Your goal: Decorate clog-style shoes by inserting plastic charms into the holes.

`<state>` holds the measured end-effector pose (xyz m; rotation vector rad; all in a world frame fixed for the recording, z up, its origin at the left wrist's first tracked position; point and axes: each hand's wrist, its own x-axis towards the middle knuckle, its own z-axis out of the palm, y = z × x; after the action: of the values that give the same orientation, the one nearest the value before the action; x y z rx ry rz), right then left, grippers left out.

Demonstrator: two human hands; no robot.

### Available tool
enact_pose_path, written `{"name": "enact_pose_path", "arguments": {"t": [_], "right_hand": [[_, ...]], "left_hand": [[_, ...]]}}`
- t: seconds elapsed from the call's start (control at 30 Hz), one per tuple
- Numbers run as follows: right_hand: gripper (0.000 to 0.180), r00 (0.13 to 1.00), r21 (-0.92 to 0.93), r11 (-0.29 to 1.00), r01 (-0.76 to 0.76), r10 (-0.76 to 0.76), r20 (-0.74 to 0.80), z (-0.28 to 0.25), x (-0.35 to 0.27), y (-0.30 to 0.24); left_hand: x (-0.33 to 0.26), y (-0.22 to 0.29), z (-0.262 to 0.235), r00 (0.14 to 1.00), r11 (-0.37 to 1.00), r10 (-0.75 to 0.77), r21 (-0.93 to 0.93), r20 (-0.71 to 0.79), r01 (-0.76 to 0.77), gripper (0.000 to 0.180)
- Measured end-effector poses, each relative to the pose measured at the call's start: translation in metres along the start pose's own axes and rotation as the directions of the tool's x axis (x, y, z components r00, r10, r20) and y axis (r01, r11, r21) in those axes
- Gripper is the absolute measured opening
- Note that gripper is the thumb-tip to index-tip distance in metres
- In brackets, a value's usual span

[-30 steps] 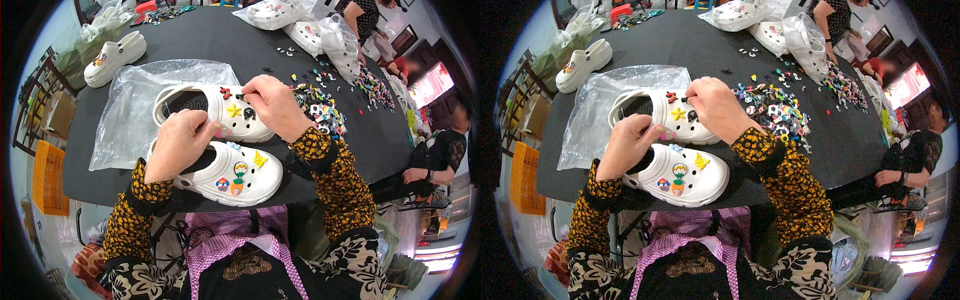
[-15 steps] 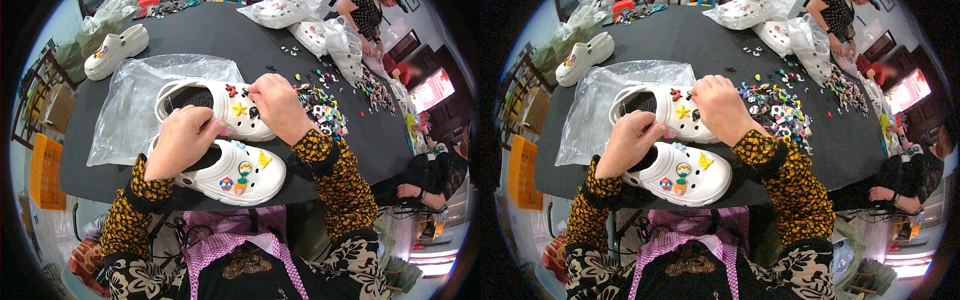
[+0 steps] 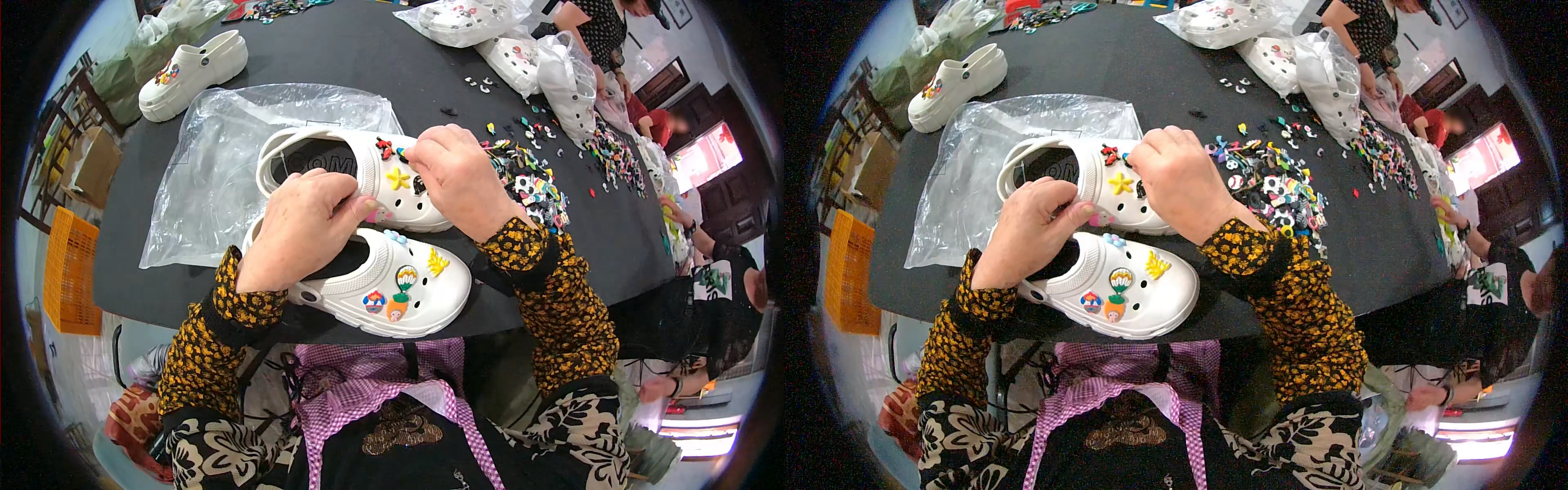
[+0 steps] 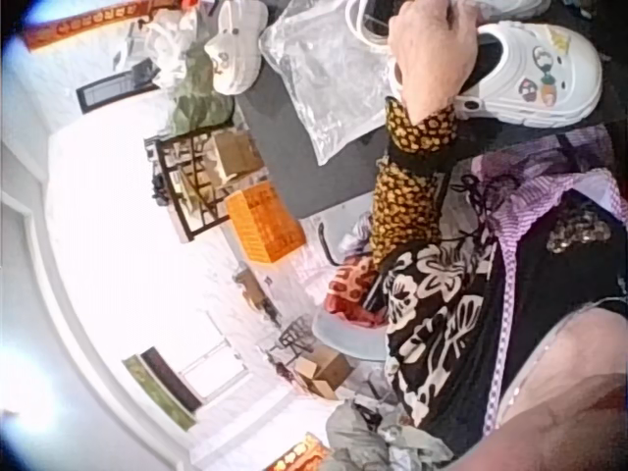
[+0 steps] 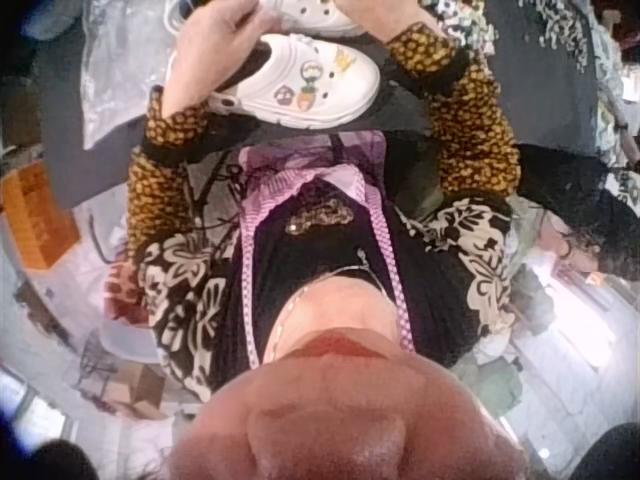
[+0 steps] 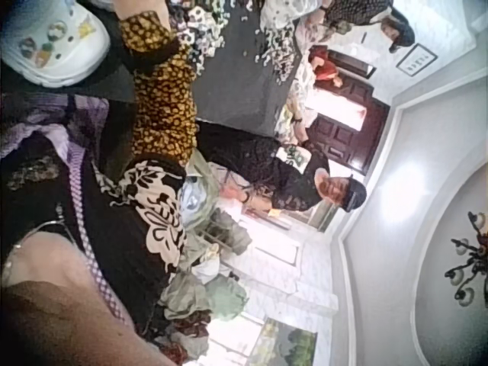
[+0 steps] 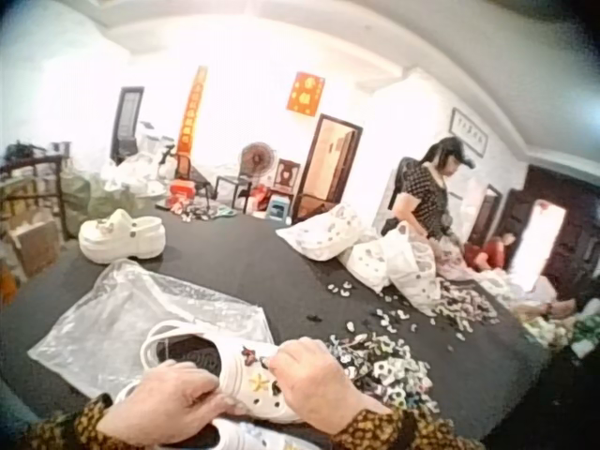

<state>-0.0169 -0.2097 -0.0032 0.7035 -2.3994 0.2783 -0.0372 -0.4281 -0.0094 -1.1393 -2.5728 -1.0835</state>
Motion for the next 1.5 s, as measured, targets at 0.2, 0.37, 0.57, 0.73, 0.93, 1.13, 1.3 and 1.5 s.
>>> {"name": "enact_pose_path", "arguments": {"t": [0.2,0.37,0.57,0.73,0.93,1.13,1.3,1.5], "right_hand": [[0.022,0.99,0.119,0.992,-0.047,0.03,0.137,-0.009,-0.008,0.0],[0.026,0.966,0.083,0.996,-0.025,0.003,0.258,-0.015,-0.008,-0.009],[0.024,0.91,0.007,0.996,0.091,-0.086,0.405,-0.018,-0.003,-0.009],[0.022,0.881,-0.002,0.988,0.151,-0.134,0.454,-0.012,0.005,-0.005],[0.018,0.866,0.042,0.989,0.144,-0.146,0.478,-0.007,0.011,0.004],[0.022,0.914,0.088,0.994,0.062,-0.092,0.396,-0.003,0.003,0.01],[0.03,0.975,0.221,0.974,-0.045,-0.005,0.221,-0.004,0.001,0.023],[0.029,0.997,0.413,0.91,-0.035,0.004,0.075,-0.035,0.012,-0.02]], "left_hand": [[-0.002,0.0,0.0,1.0,1.0,0.022,-0.008,-0.009,-0.022,0.027],[-0.003,-0.001,0.001,0.997,0.996,0.079,-0.031,0.004,-0.079,0.025],[-0.002,0.003,0.002,0.996,0.996,0.081,-0.022,0.031,-0.081,0.021],[0.0,0.0,0.003,0.995,0.995,0.094,-0.042,0.042,-0.092,0.021],[0.002,-0.003,0.003,0.993,0.992,0.114,-0.053,0.032,-0.113,0.021],[0.003,0.005,0.003,1.0,0.999,0.004,-0.043,0.0,-0.004,0.023],[0.003,0.001,0.009,0.987,0.986,-0.159,-0.053,0.023,0.16,0.023],[0.002,0.01,-0.012,0.982,0.981,-0.073,-0.188,-0.173,0.04,0.018]]}}
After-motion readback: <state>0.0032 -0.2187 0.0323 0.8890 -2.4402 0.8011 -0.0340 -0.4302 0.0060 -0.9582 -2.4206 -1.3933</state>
